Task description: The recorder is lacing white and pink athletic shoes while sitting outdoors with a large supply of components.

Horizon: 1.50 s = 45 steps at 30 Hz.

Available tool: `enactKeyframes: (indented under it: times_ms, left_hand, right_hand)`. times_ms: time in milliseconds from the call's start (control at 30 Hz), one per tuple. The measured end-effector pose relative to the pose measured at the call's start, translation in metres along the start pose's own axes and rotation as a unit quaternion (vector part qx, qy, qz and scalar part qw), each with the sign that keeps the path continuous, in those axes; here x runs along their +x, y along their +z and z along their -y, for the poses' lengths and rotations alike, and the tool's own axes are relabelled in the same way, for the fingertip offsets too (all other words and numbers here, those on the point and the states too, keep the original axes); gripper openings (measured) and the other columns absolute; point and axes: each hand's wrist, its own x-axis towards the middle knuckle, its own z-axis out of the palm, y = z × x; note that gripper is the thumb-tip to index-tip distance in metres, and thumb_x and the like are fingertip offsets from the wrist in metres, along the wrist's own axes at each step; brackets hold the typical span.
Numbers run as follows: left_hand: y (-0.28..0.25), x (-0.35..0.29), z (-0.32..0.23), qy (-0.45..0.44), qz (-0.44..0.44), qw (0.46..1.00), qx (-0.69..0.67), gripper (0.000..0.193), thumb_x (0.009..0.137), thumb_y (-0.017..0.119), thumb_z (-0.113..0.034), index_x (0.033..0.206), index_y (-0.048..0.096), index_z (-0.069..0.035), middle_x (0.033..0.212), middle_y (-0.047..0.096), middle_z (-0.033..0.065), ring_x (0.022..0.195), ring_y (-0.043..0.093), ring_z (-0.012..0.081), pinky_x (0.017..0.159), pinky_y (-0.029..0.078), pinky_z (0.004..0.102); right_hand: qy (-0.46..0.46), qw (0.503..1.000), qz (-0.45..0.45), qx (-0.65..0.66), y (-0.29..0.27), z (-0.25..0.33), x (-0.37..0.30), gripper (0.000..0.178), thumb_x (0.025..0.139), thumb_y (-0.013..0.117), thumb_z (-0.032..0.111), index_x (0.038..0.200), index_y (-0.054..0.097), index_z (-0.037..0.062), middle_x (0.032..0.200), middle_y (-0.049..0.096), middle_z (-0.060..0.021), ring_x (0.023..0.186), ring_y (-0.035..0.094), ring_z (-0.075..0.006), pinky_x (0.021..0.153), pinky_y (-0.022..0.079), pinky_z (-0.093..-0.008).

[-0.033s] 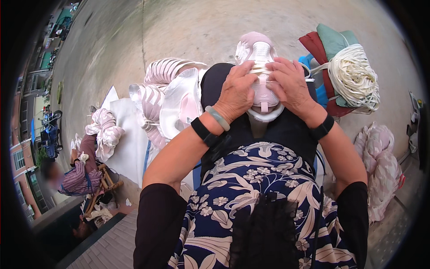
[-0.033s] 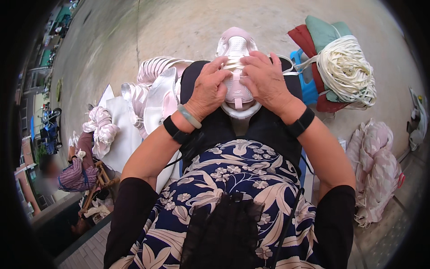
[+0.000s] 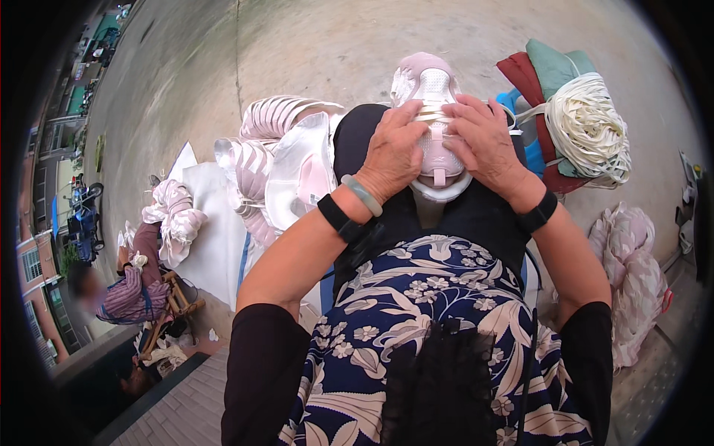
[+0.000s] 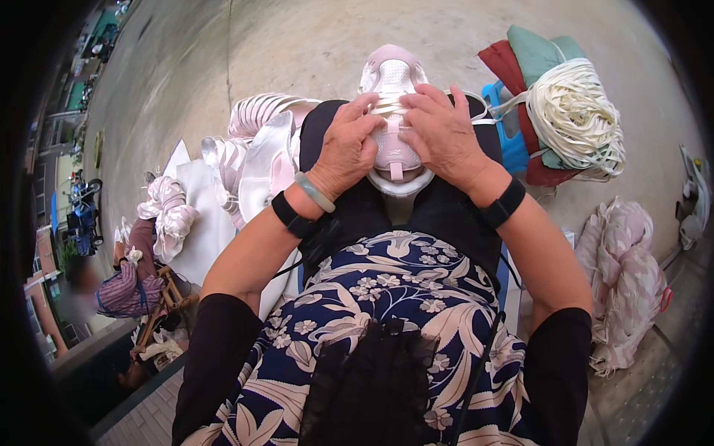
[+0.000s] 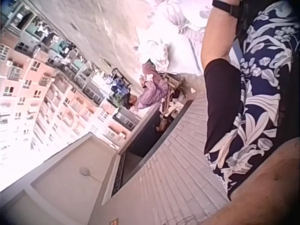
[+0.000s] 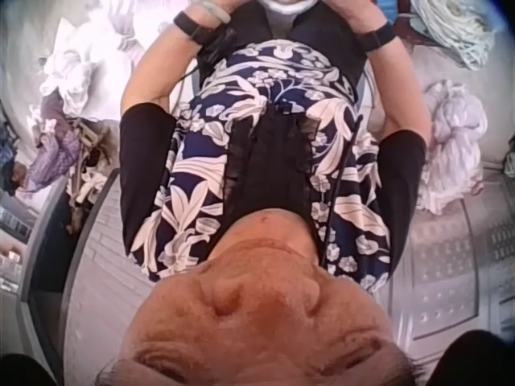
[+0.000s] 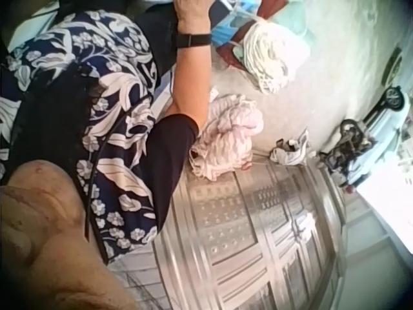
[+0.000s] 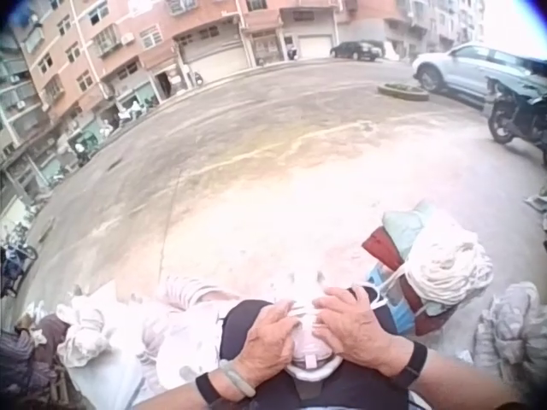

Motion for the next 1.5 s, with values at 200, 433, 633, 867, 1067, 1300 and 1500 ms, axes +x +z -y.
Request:
enactKeyframes:
  times_ms: [200, 433, 633, 867, 1067, 1300, 1500]
  left_hand:
    - [0.001, -0.001, -0.002, -0.013, 0.005, 1.000, -0.001, 0.026, 0.064, 0.048, 0.005, 0.088, 0.059, 0.000, 0.113, 0.053, 0.0183, 0.098, 0.051, 0.0355, 0.087, 0.043, 0.0379]
    - [0.002, 0.003, -0.003, -0.027, 0.011, 1.000, 0.001, 0.027, 0.063, 0.047, 0.005, 0.088, 0.058, 0.000, 0.114, 0.052, 0.0181, 0.099, 0.050, 0.0362, 0.087, 0.042, 0.0384]
    - [0.005, 0.001, -0.001, -0.035, 0.010, 0.999, -0.004, 0.028, 0.062, 0.047, 0.005, 0.088, 0.058, -0.001, 0.114, 0.052, 0.0179, 0.099, 0.049, 0.0359, 0.088, 0.041, 0.0388]
    - [0.007, 0.003, -0.005, -0.047, -0.004, 0.999, -0.010, 0.017, 0.068, 0.053, -0.003, 0.084, 0.058, 0.000, 0.113, 0.052, 0.0173, 0.100, 0.047, 0.0355, 0.087, 0.039, 0.0412]
    - [0.014, 0.004, -0.010, -0.071, 0.019, 0.996, 0.051, 0.010, 0.078, 0.055, -0.008, 0.085, 0.056, 0.000, 0.119, 0.048, 0.0170, 0.104, 0.046, 0.0364, 0.090, 0.038, 0.0410]
    - [0.008, 0.007, -0.009, -0.061, -0.010, 0.997, 0.048, 0.010, 0.080, 0.052, -0.009, 0.084, 0.053, 0.000, 0.118, 0.047, 0.0220, 0.103, 0.046, 0.0393, 0.090, 0.037, 0.0426]
    - [-0.066, -0.019, 0.018, -0.071, -0.057, 0.989, 0.115, 0.007, 0.084, 0.045, -0.005, 0.083, 0.047, 0.002, 0.117, 0.047, 0.0247, 0.109, 0.046, 0.0374, 0.097, 0.034, 0.0404]
  right_hand:
    - [-0.037, 0.999, 0.008, -0.037, -0.002, -0.002, -0.003, 0.010, 0.076, 0.055, 0.011, 0.085, 0.056, 0.0058, 0.110, 0.054, -0.0060, 0.112, 0.046, -0.0262, 0.095, 0.027, -0.0514]
    - [0.079, 0.991, -0.028, 0.103, 0.018, -0.001, 0.004, 0.007, 0.076, 0.054, 0.008, 0.082, 0.057, 0.0042, 0.104, 0.056, -0.0099, 0.101, 0.052, -0.0281, 0.087, 0.035, -0.0409]
    - [0.020, 0.996, -0.024, 0.082, 0.007, -0.005, 0.003, 0.006, 0.074, 0.056, 0.007, 0.078, 0.057, 0.0037, 0.101, 0.058, -0.0109, 0.096, 0.054, -0.0283, 0.084, 0.038, -0.0395]
    - [0.082, 0.989, -0.059, 0.105, 0.026, 0.002, 0.003, 0.004, 0.074, 0.055, 0.006, 0.076, 0.056, 0.0020, 0.100, 0.057, -0.0117, 0.095, 0.054, -0.0299, 0.078, 0.043, -0.0395]
    - [0.058, 0.996, 0.000, 0.070, 0.013, 0.000, 0.007, 0.005, 0.071, 0.055, 0.007, 0.073, 0.055, 0.0023, 0.102, 0.056, -0.0113, 0.096, 0.054, -0.0299, 0.076, 0.043, -0.0396]
    - [0.053, 0.989, 0.107, 0.082, -0.008, -0.009, 0.015, 0.009, 0.067, 0.053, 0.009, 0.074, 0.052, 0.0045, 0.099, 0.054, -0.0101, 0.092, 0.054, -0.0289, 0.081, 0.041, -0.0425]
    - [0.055, 0.988, -0.147, -0.015, -0.019, -0.026, -0.006, 0.012, 0.073, 0.050, 0.007, 0.086, 0.051, 0.0070, 0.084, 0.057, -0.0091, 0.081, 0.055, -0.0299, 0.091, 0.033, -0.0530]
